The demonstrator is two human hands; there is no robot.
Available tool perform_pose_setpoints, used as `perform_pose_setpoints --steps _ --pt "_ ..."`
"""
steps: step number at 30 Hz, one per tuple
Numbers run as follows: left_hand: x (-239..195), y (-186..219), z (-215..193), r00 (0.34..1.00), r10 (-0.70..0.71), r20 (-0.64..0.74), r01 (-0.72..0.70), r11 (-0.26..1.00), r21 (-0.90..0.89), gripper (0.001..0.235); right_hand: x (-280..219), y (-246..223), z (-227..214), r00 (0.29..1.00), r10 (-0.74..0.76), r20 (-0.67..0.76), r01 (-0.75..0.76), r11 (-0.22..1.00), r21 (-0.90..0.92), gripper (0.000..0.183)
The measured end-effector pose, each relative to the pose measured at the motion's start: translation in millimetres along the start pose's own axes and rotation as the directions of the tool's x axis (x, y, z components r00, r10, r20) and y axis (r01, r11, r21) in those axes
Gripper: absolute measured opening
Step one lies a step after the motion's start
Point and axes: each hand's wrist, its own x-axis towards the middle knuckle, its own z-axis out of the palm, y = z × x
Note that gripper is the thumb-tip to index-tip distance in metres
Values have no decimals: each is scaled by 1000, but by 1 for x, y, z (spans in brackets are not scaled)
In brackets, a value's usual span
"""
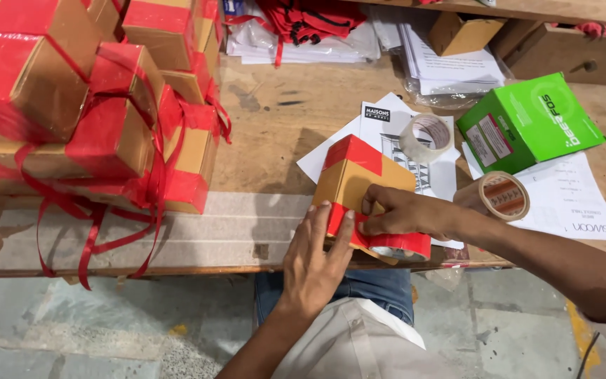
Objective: The person wraps red tape around a small cardboard box on the workbench, then opens a green product box and takes out black screws and brackets. They count the hardware pieces in their hand and place them into a small plastic bag on the bench.
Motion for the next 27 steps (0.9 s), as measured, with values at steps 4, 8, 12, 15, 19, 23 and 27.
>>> perform_pose_setpoints --steps 4,8,12,15,19,23,27 --pt "28 9 -37 989 -76 124 104 965 -241 71 -2 3 0 998 -63 -16 61 995 -74 34" --pt "51 8 -41 937 -144 318 239 929 -281 42 -8 0 8 1000 4 10 -5 988 153 29" --pt "77 10 -24 932 -24 363 103 974 -199 32 21 51 14 990 -141 2 135 953 270 35" --pt "82 4 -6 910 -75 407 182 956 -229 27 -3 23 10 996 -69 61 39 914 404 43" --pt "85 3 -8 885 -94 456 225 944 -242 27 -6 24 13 997 -62 55 26 862 506 43" --pt "96 5 -12 832 -143 535 301 928 -221 21 -5 19 10 992 91 88 -125 819 560 40" --pt "106 7 -17 724 -224 652 427 889 -168 23 -5 23 7 984 -17 178 -99 778 621 36"
